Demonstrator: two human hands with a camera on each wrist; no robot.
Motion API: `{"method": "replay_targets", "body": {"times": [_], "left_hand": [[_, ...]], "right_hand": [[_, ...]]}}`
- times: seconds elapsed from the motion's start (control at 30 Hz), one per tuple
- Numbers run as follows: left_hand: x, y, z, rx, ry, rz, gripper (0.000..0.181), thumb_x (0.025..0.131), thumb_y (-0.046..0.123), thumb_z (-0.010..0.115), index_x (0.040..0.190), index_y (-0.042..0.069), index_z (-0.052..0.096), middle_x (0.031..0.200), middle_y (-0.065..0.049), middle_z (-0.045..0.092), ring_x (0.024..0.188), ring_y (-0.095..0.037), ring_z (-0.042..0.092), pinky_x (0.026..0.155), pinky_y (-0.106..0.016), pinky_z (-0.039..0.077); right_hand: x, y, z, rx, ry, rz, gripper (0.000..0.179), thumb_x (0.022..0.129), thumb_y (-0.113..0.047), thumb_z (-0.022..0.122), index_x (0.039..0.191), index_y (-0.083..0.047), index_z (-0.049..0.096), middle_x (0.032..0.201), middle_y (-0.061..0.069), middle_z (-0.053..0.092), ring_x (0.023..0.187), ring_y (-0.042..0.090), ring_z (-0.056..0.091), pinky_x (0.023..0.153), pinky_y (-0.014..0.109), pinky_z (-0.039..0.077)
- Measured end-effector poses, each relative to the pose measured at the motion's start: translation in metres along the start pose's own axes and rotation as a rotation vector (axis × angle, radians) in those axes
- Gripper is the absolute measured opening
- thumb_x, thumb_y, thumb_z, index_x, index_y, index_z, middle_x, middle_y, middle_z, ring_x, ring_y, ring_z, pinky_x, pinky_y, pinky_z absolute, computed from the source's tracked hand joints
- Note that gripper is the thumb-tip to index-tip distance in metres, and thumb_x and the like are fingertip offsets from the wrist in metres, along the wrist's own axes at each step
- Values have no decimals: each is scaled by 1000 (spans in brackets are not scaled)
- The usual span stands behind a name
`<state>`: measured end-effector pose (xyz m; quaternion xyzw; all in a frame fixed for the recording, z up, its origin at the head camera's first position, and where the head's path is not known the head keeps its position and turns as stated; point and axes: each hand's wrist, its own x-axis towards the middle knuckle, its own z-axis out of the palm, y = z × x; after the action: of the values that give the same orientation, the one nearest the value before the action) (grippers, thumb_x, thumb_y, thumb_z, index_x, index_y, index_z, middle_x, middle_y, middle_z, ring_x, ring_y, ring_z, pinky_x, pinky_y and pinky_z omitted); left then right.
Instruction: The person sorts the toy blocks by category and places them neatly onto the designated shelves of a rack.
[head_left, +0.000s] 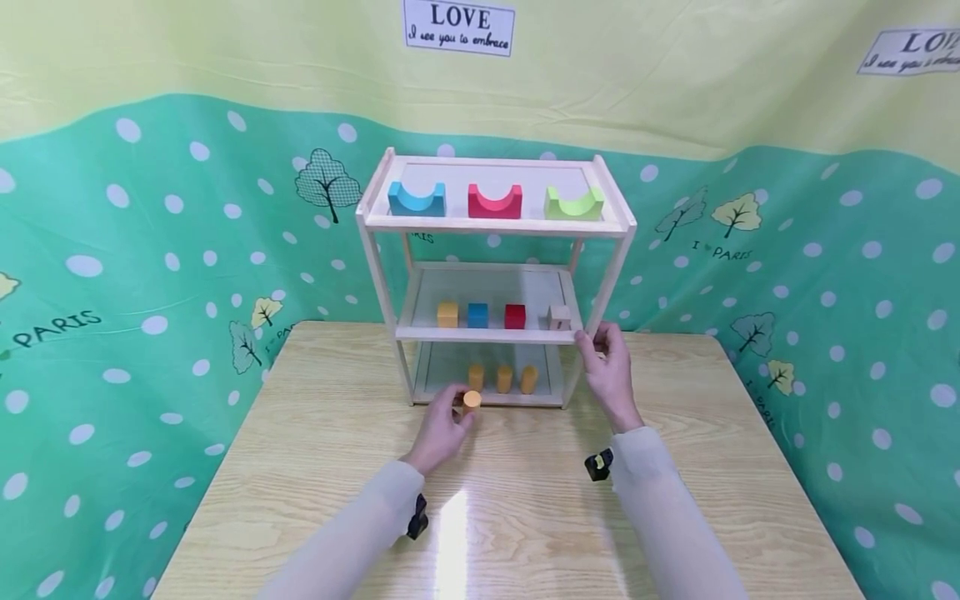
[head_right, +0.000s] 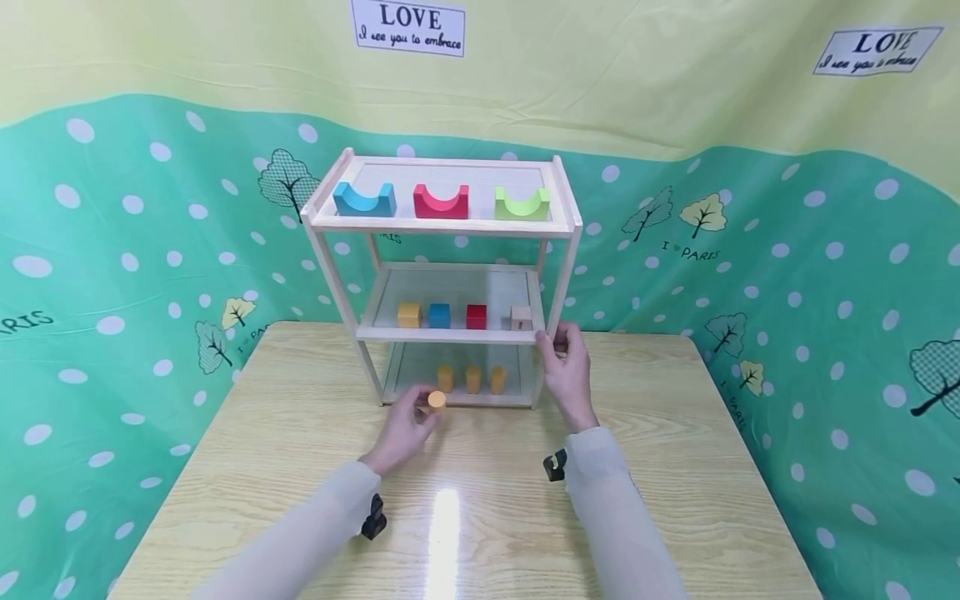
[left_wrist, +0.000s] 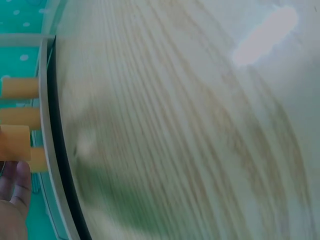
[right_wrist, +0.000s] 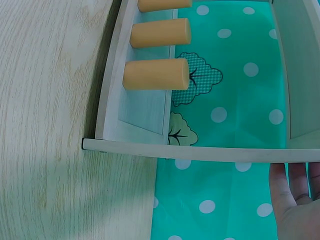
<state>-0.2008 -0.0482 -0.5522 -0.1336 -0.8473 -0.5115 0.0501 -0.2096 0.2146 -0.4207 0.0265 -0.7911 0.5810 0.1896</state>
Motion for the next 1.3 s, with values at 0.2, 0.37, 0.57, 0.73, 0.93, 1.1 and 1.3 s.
{"method": "replay_targets", "body": {"times": [0.2,0.37,0.57,0.73,0.93,1.1,1.3], "left_hand": [[5,0,-7,-2,26,-29,38,84,0,68,119,7,53,109,-4,57,98,-20,57,81,-31,52],[10,0,-13,-34,66,-39,38,84,-2,68,119,5,53,110,-8,58,98,-22,57,78,-32,52],[17,-6,-17,-36,119,-20,39,82,-5,68,117,5,54,109,-7,58,97,-21,56,77,-31,52],[21,-11,-19,-49,153,-34,38,82,-4,67,117,2,53,109,-9,58,98,-23,56,76,-33,52],[25,-19,-19,-46,169,-67,39,85,-2,66,120,1,51,112,-11,57,100,-24,57,79,-32,52],[27,-25,-18,-51,190,-67,39,84,-4,66,120,0,51,112,-13,57,99,-26,58,79,-33,53],[30,-31,-16,-34,212,-45,38,84,-4,66,119,-1,52,111,-14,58,100,-27,59,78,-34,53]], "right_hand": [[1,2,0,4,5,-6,25,97,-13,55,110,8,49,96,13,51,88,22,50,74,26,43],[1,3,0,13,7,-7,26,96,-13,55,109,9,49,95,13,51,87,21,50,74,26,43],[2,3,0,19,8,-16,25,96,-13,55,108,8,49,94,12,51,87,20,50,74,25,43],[1,2,0,20,5,-31,25,96,-12,55,107,9,49,94,15,51,87,21,50,74,25,43],[1,2,-1,18,-1,-13,24,97,-13,55,109,8,49,96,14,51,89,22,51,75,26,44],[2,3,-1,8,-2,-3,24,97,-14,54,109,7,49,96,13,51,89,22,50,75,27,43],[2,6,0,12,-3,-9,24,97,-14,55,109,6,49,96,12,52,89,20,51,76,28,44]]}}
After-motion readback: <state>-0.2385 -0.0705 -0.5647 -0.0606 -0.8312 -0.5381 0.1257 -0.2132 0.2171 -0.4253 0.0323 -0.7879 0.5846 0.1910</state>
